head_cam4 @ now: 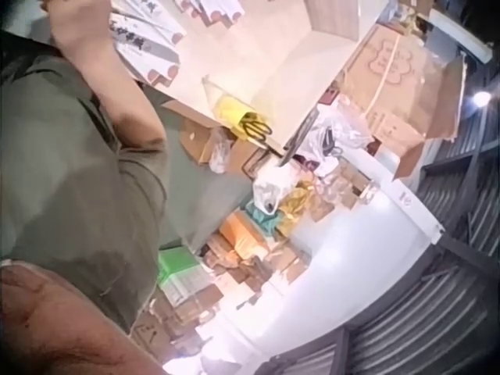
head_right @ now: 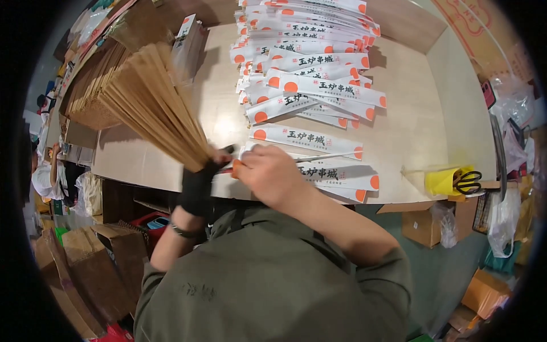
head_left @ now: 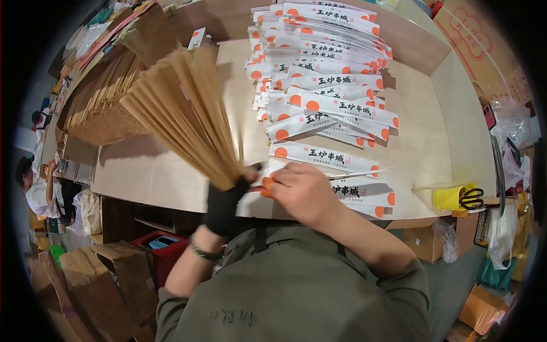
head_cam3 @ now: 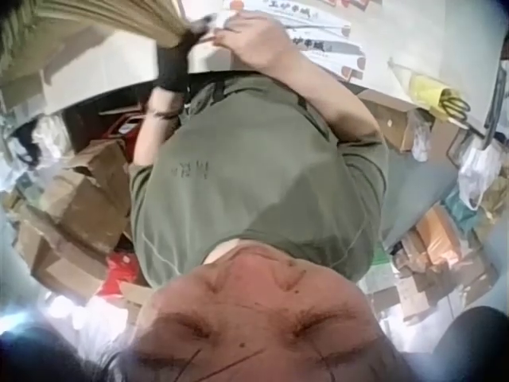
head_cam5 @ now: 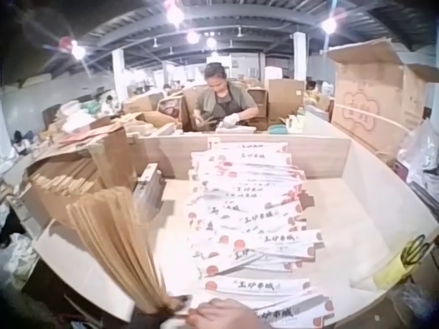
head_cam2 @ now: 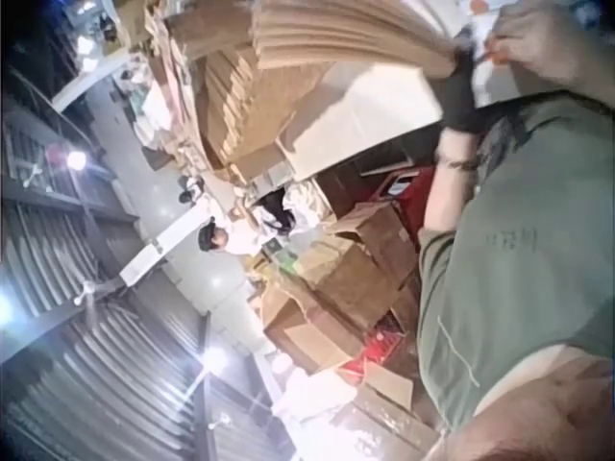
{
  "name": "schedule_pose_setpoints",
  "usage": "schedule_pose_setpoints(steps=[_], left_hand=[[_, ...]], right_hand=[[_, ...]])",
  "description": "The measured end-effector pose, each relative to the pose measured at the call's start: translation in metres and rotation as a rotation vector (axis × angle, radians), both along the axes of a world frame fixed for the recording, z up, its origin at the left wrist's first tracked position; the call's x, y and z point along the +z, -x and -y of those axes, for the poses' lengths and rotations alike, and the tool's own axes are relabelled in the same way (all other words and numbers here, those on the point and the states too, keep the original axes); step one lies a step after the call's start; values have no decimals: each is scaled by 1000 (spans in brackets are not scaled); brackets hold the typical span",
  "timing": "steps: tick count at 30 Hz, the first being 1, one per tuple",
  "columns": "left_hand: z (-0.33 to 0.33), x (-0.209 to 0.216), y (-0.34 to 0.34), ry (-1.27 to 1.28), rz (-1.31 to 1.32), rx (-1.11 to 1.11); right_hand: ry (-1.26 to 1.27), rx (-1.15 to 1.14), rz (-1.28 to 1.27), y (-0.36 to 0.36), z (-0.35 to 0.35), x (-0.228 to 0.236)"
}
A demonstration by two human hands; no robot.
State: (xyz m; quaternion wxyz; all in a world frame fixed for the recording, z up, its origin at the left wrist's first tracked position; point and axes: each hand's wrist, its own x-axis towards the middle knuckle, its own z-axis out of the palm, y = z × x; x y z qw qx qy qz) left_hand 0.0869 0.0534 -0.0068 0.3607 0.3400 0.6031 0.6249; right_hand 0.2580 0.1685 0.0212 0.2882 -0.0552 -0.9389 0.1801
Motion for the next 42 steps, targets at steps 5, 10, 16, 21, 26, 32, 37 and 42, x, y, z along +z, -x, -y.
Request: schedule_pose_setpoints(steps=[5,10,16,21,26,32,37,42], left_hand=[[-29,7,1,-1,-72,186],[-17,-18,6,248,-361,295],[17,-37,22,285,-232,329],[40,-29,41,307,-385,300],[52,-6,49,406,-488,157],[55,8,56,357,-557,99],[56,6,68,353,-607,92],[46,16,67,312,-709,29]], right_hand=[[-142,-292,-7,-28,-20,8],[-216,-80,241,-63,2,-32],[72,-217,-18,-61,1,-40],[297,-283,-37,-60,-19,-35],[810,-399,-1,-56,-26,-14],[895,-345,-11,-62,-31,-5],[795,-315,7,-64,-31,-1],[441,-272,0,-60,-31,-4]])
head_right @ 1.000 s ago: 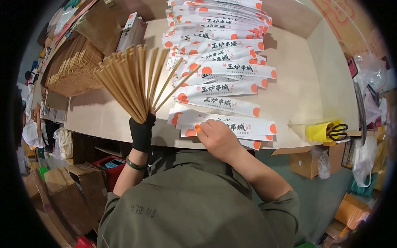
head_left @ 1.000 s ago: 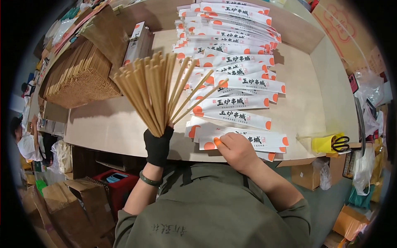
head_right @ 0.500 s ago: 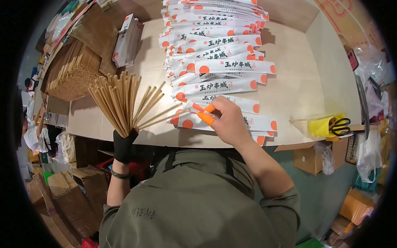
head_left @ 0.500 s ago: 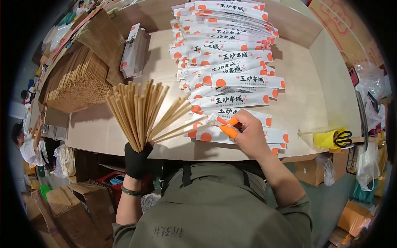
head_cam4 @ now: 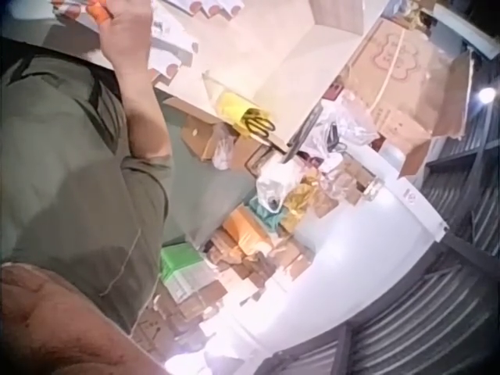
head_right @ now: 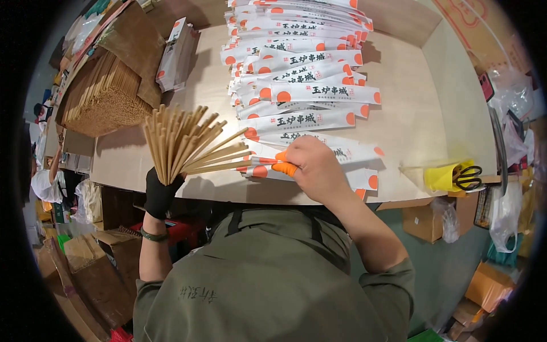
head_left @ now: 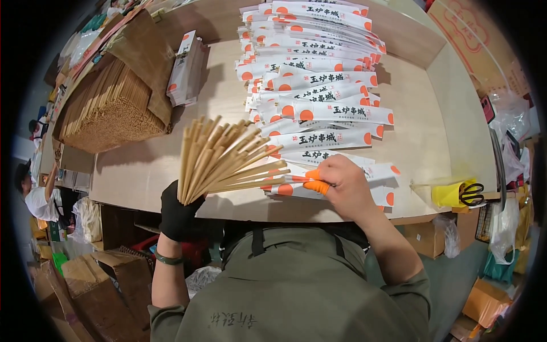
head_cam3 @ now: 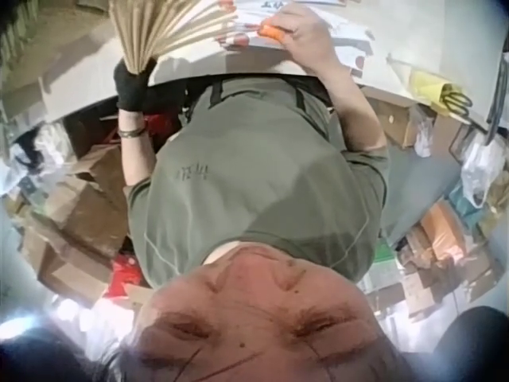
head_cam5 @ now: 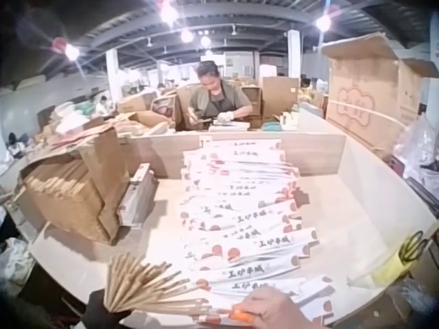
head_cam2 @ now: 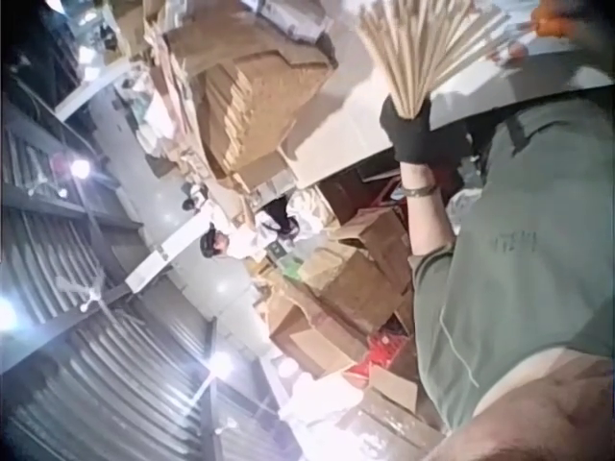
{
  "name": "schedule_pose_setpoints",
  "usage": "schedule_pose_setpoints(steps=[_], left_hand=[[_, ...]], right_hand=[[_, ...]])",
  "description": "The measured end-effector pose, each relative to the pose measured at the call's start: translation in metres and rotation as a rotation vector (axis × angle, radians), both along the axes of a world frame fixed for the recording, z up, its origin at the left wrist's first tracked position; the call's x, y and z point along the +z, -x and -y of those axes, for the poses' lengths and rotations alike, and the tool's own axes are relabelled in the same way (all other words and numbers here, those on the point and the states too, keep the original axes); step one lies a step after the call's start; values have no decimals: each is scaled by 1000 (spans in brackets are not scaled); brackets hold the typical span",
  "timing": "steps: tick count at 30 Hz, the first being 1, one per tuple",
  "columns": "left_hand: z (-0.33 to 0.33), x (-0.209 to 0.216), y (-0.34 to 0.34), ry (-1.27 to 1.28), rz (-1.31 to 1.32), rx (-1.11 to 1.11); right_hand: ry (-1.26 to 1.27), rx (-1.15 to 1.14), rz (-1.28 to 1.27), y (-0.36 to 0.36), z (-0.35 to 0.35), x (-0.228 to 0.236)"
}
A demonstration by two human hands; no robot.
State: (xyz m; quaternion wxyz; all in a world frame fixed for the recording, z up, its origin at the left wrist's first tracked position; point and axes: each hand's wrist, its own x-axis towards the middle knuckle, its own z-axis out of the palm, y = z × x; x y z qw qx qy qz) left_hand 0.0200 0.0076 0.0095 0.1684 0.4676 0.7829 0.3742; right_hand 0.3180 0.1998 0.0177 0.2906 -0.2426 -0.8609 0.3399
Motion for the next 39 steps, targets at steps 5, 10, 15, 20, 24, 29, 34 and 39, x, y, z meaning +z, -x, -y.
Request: schedule_pose_setpoints(steps=[5,10,15,20,24,29,34,39], left_hand=[[-58,-13,-58,-262,665,-62],[-89,-12,-74,-361,629,112],[-63,-38,-58,-144,345,207],[-48,-46,-54,-144,351,260],[-35,-42,-42,-34,344,371],[-17,-27,-35,-70,447,328],[2,-11,-20,29,439,190],[5,5,-10,70,348,18]], right_hand=[[-406,155,-74,42,10,12],[-524,96,-44,35,2,1],[-620,221,324,-4,29,-27],[-510,78,110,-5,33,-42],[-347,-62,76,0,34,-36],[129,-145,85,3,10,-13],[547,-127,-63,3,-4,5],[370,-30,48,1,-8,16]])
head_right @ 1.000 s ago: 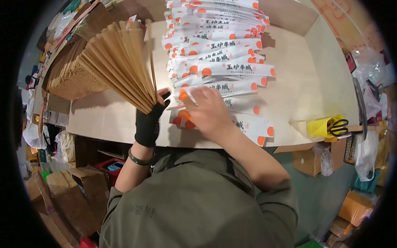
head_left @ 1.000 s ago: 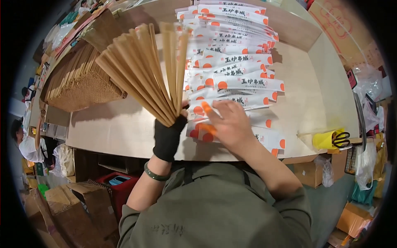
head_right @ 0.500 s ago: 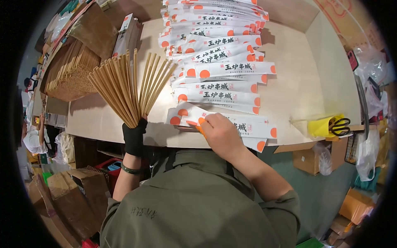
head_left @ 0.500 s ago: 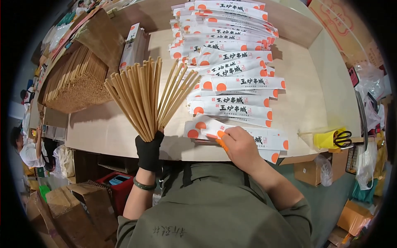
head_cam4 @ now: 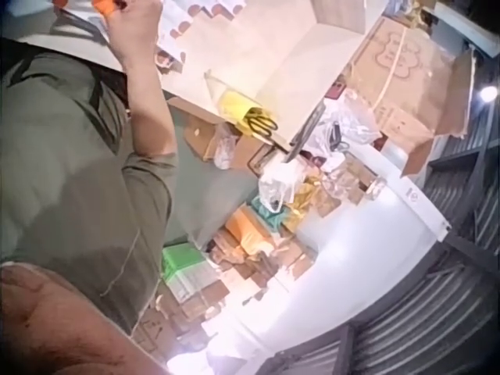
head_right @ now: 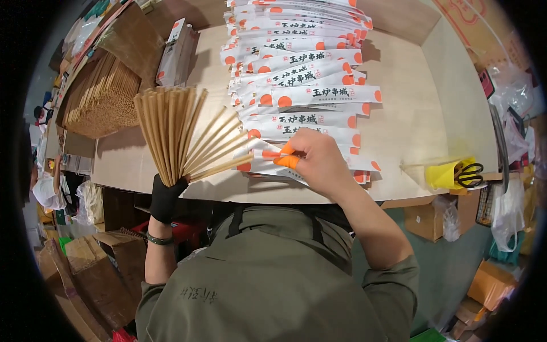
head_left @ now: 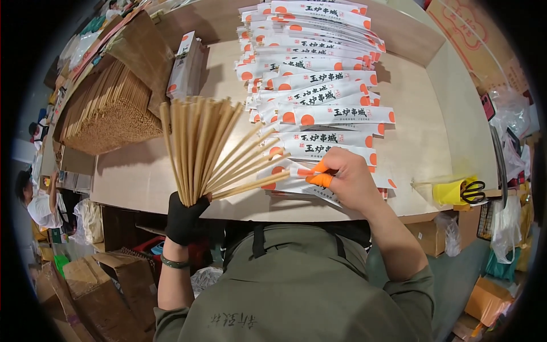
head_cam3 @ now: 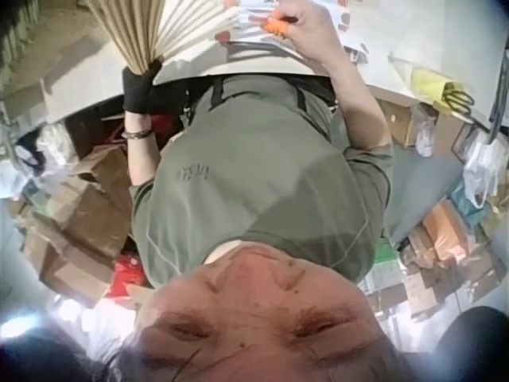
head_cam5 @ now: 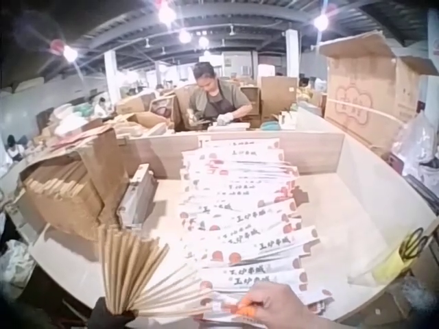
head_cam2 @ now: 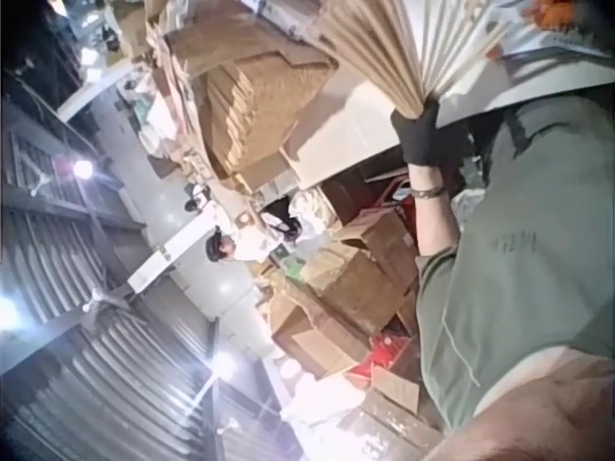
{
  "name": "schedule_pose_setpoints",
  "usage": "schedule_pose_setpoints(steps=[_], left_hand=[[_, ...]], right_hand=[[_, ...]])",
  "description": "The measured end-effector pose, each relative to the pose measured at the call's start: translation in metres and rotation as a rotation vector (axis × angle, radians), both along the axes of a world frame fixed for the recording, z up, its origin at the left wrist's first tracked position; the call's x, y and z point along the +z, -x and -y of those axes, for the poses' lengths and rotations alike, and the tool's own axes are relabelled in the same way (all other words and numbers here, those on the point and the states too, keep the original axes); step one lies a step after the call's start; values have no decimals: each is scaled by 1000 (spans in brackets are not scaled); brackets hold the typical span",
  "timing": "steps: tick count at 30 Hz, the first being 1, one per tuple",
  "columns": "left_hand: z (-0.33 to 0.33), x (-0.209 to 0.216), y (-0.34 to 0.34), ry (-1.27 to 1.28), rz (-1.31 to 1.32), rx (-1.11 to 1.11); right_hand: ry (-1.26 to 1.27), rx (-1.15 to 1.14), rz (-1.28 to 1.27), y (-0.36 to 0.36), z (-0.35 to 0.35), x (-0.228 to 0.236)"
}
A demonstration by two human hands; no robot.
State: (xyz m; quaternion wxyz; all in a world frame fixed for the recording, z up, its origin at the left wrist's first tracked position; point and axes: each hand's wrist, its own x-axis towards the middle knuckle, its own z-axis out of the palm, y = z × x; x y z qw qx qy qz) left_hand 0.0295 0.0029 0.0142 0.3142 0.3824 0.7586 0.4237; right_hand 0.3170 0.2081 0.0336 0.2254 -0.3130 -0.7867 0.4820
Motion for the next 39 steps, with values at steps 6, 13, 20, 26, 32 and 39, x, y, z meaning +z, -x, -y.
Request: schedule_pose_setpoints(steps=[6,13,20,26,32,39], left_hand=[[-28,-15,-13,-77,68,106],[-102,-6,-63,-491,414,162],[-70,-45,-85,-184,221,115],[-93,-42,-61,-267,-180,210],[-85,-10,-34,158,441,4],[-147,-14,-15,-181,-274,88]], right_hand=[[-746,129,-79,29,12,-1],[-869,81,-8,45,-2,-2],[-678,393,236,13,12,-38],[-890,396,92,15,11,-33],[-861,371,105,12,26,-51],[-921,352,35,15,27,-49]])
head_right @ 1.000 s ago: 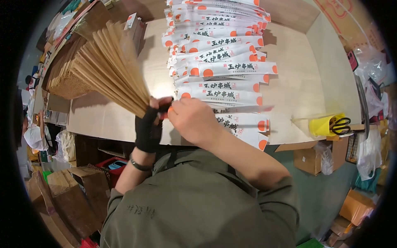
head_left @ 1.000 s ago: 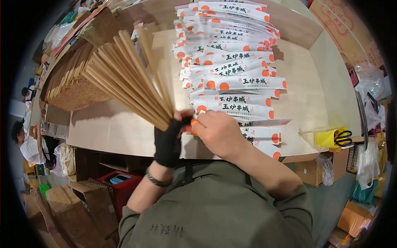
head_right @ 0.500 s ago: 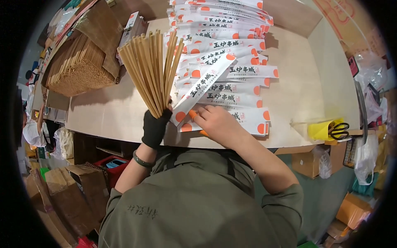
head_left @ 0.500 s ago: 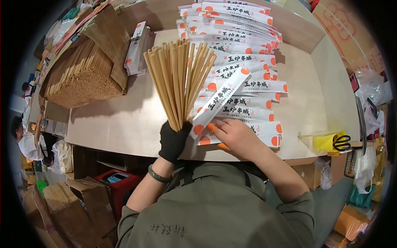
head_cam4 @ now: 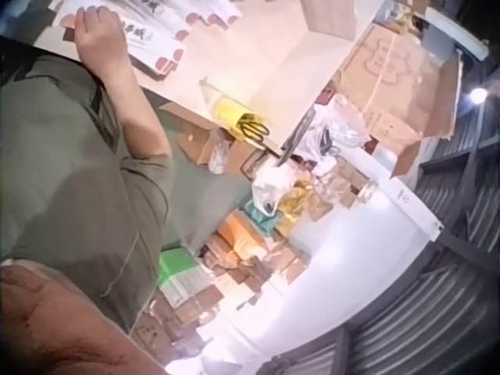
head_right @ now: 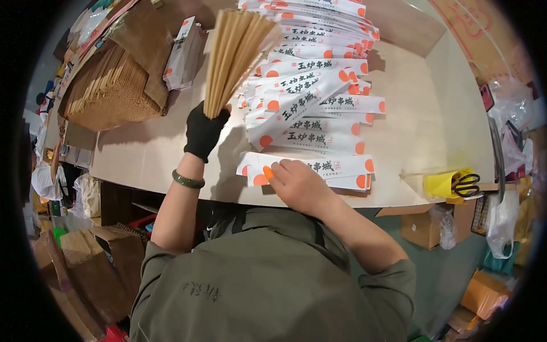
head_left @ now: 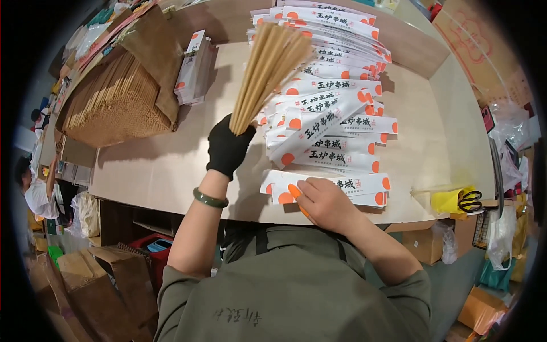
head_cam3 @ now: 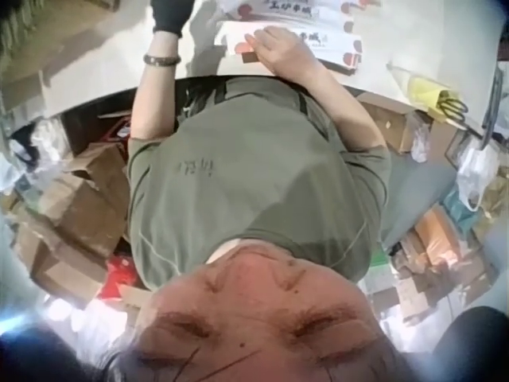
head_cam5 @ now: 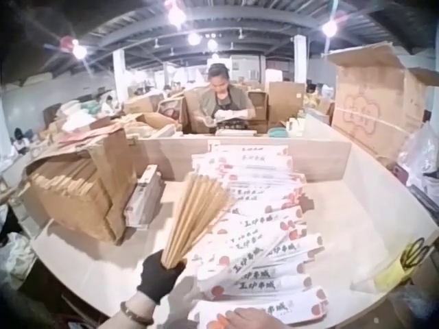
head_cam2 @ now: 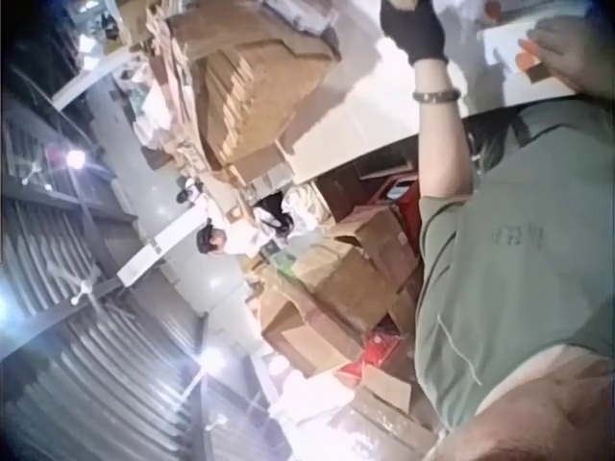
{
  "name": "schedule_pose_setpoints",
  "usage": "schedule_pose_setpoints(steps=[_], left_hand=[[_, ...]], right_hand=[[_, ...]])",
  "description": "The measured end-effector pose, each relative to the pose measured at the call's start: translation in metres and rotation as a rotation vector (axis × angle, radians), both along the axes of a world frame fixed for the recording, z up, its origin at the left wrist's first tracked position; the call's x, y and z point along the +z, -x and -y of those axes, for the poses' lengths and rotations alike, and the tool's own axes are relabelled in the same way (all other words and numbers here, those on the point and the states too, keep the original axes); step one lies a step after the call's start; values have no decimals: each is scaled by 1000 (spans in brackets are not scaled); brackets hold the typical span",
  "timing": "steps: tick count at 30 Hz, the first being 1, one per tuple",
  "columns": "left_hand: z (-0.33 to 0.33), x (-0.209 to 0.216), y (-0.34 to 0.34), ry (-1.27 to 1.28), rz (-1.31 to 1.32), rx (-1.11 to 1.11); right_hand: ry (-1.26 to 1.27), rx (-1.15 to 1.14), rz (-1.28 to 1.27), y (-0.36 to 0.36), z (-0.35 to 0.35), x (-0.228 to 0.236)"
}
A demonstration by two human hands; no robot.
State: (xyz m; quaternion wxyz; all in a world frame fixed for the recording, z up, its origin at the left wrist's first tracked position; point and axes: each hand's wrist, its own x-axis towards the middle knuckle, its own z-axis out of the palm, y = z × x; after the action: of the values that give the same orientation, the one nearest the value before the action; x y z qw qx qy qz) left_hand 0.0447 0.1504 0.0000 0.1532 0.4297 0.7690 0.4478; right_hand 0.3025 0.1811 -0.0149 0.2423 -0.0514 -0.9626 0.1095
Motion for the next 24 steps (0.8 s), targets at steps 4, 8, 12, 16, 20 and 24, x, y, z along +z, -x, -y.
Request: schedule_pose_setpoints(steps=[4,8,12,16,20,24], left_hand=[[26,-13,-9,-50,164,36],[75,-23,-17,-79,330,63],[103,-30,-18,-41,416,152],[120,-23,-9,40,356,172],[135,-20,-4,13,320,139],[142,-17,2,55,235,68]], right_hand=[[-11,-34,-38,-6,5,-12],[154,-182,-151,-3,14,-8],[251,-247,-179,0,9,-7],[821,-433,-128,-1,-10,5],[1132,-466,-160,1,-23,32],[1132,-429,-171,0,-29,35]])
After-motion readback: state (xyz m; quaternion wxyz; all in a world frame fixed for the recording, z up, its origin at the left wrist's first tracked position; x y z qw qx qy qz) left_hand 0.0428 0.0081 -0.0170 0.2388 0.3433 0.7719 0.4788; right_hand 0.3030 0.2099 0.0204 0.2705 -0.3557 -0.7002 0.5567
